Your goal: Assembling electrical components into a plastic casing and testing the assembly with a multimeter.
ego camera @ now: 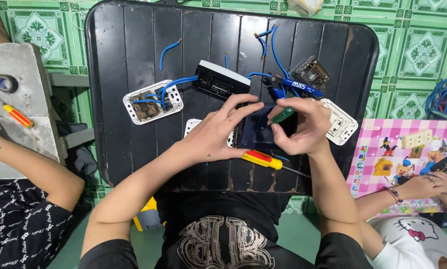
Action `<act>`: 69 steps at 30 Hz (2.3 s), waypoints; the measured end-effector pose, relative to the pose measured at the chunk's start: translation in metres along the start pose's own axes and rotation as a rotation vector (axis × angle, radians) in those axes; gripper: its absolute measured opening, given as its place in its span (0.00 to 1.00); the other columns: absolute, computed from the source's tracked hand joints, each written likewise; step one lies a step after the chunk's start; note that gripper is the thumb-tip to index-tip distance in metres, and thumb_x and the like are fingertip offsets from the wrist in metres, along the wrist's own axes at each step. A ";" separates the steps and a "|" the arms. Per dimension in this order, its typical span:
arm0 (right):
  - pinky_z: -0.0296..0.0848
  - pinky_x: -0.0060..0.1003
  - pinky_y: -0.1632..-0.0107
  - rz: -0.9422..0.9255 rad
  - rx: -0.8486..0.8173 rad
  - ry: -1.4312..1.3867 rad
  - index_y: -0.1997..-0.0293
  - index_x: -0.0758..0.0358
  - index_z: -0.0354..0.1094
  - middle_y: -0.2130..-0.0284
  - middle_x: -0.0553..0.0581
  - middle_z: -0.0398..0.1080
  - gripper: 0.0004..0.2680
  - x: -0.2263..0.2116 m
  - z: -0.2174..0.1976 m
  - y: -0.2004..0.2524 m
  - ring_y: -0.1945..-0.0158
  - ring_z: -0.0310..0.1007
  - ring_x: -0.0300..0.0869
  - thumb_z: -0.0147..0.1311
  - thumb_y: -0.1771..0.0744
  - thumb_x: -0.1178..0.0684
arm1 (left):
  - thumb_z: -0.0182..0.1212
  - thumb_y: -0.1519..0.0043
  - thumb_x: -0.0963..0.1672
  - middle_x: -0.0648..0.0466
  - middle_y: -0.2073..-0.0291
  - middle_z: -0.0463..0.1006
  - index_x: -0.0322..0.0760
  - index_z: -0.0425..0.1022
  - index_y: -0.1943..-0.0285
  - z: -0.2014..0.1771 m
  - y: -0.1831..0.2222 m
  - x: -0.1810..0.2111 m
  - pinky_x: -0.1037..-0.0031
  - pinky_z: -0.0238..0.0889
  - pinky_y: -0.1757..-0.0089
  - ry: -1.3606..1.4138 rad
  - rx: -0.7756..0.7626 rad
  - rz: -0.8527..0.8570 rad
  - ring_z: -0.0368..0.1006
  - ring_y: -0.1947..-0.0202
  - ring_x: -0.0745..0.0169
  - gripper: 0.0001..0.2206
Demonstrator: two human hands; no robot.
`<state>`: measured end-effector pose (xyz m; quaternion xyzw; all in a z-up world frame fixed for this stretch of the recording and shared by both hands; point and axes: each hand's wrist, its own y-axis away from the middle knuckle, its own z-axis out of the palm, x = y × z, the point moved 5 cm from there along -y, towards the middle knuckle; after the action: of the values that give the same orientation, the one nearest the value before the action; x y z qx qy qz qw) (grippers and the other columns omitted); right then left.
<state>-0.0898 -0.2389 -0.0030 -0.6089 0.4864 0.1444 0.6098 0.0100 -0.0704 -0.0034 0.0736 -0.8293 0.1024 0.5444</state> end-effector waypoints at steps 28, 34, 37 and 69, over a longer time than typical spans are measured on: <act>0.74 0.41 0.72 0.035 -0.241 -0.198 0.70 0.66 0.79 0.76 0.58 0.75 0.03 -0.020 0.010 -0.032 0.77 0.73 0.50 0.57 0.39 0.62 | 0.74 0.50 0.41 0.38 0.35 0.58 0.37 0.76 0.43 0.004 0.001 -0.004 0.54 0.72 0.54 -0.048 -0.039 0.012 0.77 0.58 0.34 0.24; 0.76 0.43 0.66 0.169 -0.377 -0.256 0.62 0.70 0.79 0.74 0.64 0.77 0.06 -0.027 0.011 -0.040 0.74 0.76 0.52 0.54 0.36 0.67 | 0.73 0.49 0.41 0.39 0.34 0.56 0.38 0.75 0.42 0.005 0.001 -0.006 0.52 0.73 0.53 -0.071 -0.052 0.007 0.77 0.58 0.34 0.24; 0.77 0.45 0.63 0.212 -0.421 -0.291 0.61 0.68 0.79 0.73 0.63 0.77 0.06 -0.027 0.011 -0.041 0.73 0.75 0.51 0.53 0.34 0.66 | 0.73 0.50 0.41 0.39 0.34 0.56 0.39 0.75 0.42 0.006 0.001 -0.008 0.52 0.72 0.53 -0.036 -0.058 -0.007 0.77 0.56 0.33 0.25; 0.77 0.42 0.63 0.237 -0.434 -0.112 0.70 0.68 0.78 0.69 0.61 0.79 0.03 -0.022 0.003 -0.027 0.70 0.79 0.51 0.63 0.36 0.67 | 0.75 0.50 0.38 0.37 0.33 0.58 0.35 0.65 0.35 0.000 0.001 0.003 0.43 0.71 0.48 0.059 0.004 0.010 0.75 0.48 0.26 0.33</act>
<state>-0.0790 -0.2331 0.0299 -0.6552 0.4774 0.3495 0.4698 0.0089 -0.0698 -0.0010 0.0675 -0.8131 0.1090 0.5679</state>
